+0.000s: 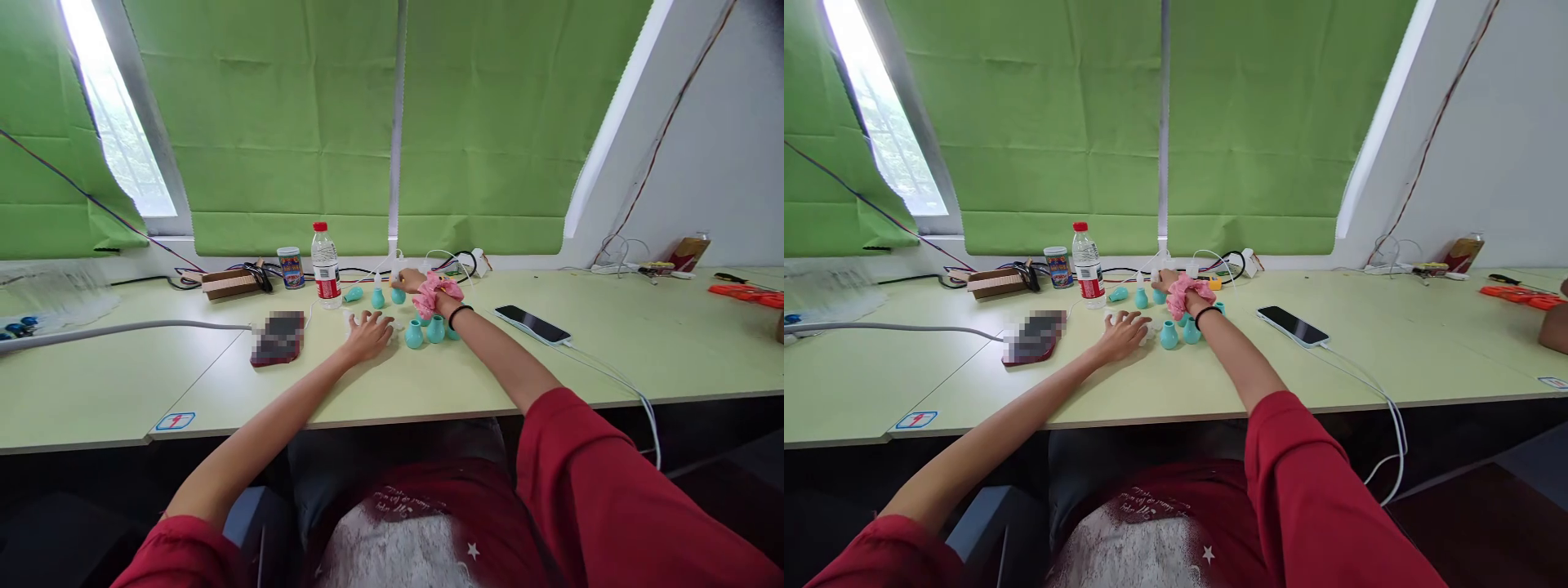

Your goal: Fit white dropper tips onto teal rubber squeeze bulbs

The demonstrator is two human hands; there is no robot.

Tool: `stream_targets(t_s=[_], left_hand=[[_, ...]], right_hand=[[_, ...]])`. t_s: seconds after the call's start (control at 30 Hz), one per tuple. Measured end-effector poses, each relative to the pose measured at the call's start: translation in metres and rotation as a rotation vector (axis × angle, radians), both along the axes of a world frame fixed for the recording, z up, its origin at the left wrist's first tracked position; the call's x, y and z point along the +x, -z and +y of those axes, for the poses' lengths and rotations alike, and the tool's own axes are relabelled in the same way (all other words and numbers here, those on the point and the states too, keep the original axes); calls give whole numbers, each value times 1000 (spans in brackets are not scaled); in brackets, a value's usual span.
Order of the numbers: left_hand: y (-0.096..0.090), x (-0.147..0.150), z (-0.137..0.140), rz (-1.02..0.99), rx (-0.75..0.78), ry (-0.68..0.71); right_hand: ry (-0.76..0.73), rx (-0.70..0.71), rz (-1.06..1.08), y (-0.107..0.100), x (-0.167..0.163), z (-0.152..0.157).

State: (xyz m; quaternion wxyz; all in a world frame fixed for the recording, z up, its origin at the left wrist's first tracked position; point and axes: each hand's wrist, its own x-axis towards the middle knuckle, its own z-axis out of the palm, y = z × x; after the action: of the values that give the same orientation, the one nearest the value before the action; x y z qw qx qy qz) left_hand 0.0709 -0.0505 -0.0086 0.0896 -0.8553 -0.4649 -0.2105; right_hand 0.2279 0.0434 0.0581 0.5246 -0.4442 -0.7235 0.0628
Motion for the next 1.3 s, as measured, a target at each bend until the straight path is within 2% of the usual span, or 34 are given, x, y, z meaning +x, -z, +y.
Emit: stream_targets(t_s=[0.1, 0.2, 0.27, 0.33, 0.4, 0.47, 0.57, 0.63, 0.73, 0.8, 0.87, 0.97, 1.0, 1.07, 1.17, 1.23, 1.3], left_hand=[[-7, -1, 1, -237, -15, -50], [-15, -6, 6, -565, -52, -34], [-20, -11, 9, -810, -56, -1], [-24, -14, 12, -1046, -64, 39], [-27, -16, 13, -1211, -102, 89], [-29, -16, 13, -1261, -157, 140], [-28, -14, 11, -1162, -238, 195], [-27, -12, 9, -1022, -222, 191], [-26, -11, 9, -844, -76, 94], [-28, -12, 11, -838, -76, 20], [-30, -14, 15, -918, -245, 11], [-33, -18, 21, -975, -606, 125], [-33, -20, 23, -957, -640, 124], [-30, -22, 25, -853, -510, 8], [-19, -24, 26, -485, -145, -204], [-9, -23, 24, -199, -85, -234], [-1, -20, 22, -40, -94, -253]], right_hand=[[28, -34, -45, -28, -5, -7], [-35, 110, -28, -35, -14, -48], [-159, 98, -50, -22, -24, -84], [-239, 67, -136, 1, -35, -113], [-262, 23, -299, 25, -44, -130], [-232, -12, -417, 42, -49, -133], [-154, -48, -471, 55, -48, -127], [-121, -60, -474, 58, -46, -122], [-104, -67, -451, 63, -45, -120], [-108, -65, -430, 66, -46, -119], [-118, -54, -414, 68, -47, -120], [-139, 33, -426, 67, -48, -121], [-148, 68, -428, 66, -47, -121], [-156, 120, -395, 64, -46, -122], [-148, 108, -279, 62, -44, -121], [-164, 71, -225, 63, -44, -121], [-188, 25, -186, 65, -44, -121]])
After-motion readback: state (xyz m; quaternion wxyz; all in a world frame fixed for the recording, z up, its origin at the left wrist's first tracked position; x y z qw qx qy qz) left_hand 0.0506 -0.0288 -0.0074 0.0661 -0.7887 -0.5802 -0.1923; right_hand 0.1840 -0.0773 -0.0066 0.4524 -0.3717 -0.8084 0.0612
